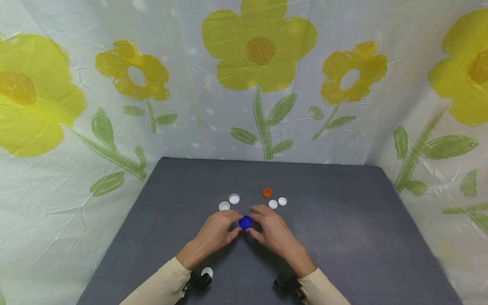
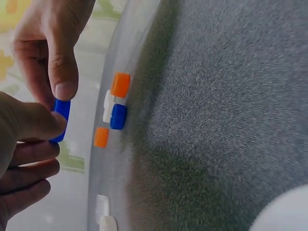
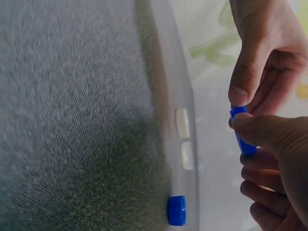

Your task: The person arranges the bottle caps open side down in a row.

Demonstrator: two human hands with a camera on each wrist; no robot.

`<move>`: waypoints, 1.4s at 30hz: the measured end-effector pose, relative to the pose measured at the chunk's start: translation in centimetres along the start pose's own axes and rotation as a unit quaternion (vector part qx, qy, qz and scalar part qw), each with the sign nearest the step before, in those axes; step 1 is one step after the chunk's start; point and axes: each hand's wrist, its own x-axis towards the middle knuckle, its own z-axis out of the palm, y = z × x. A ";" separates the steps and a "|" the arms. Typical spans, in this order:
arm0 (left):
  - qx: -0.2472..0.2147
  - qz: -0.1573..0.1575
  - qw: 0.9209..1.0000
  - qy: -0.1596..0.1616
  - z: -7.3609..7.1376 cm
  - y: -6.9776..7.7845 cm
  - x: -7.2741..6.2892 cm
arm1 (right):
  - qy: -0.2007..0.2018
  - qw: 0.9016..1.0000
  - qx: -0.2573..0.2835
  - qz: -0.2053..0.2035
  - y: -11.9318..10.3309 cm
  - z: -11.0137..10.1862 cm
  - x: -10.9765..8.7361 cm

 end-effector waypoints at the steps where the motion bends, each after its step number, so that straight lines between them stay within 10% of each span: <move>1: 0.005 0.012 1.000 0.008 -0.2 0.1 -0.2 | 0.008 1.000 0.002 -0.004 -0.1 -0.1 -0.1; 8: 0.029 0.081 0.995 0.058 -1.5 0.6 -1.4 | 0.035 0.998 0.046 0.005 -0.9 -1.1 -0.9; 18: 0.007 0.112 0.989 0.099 -1.4 0.9 -2.6 | -0.059 0.975 0.176 0.123 -2.3 -1.8 -2.1; 23: -0.036 0.084 0.991 0.099 -1.2 1.1 -3.0 | -0.041 0.975 0.181 0.123 -2.4 -1.5 -2.4; 28: -0.142 -0.010 0.987 0.069 -1.1 1.2 -3.1 | 0.037 0.988 0.140 0.060 -2.3 -1.2 -2.6; 38: -0.311 -0.194 0.930 -0.022 -2.0 1.2 -3.0 | 0.106 0.989 0.089 -0.052 -2.3 -1.0 -2.9; 42: -0.377 -0.231 0.895 -0.061 -2.2 1.0 -2.8 | 0.123 0.984 0.089 -0.096 -2.3 -0.8 -2.9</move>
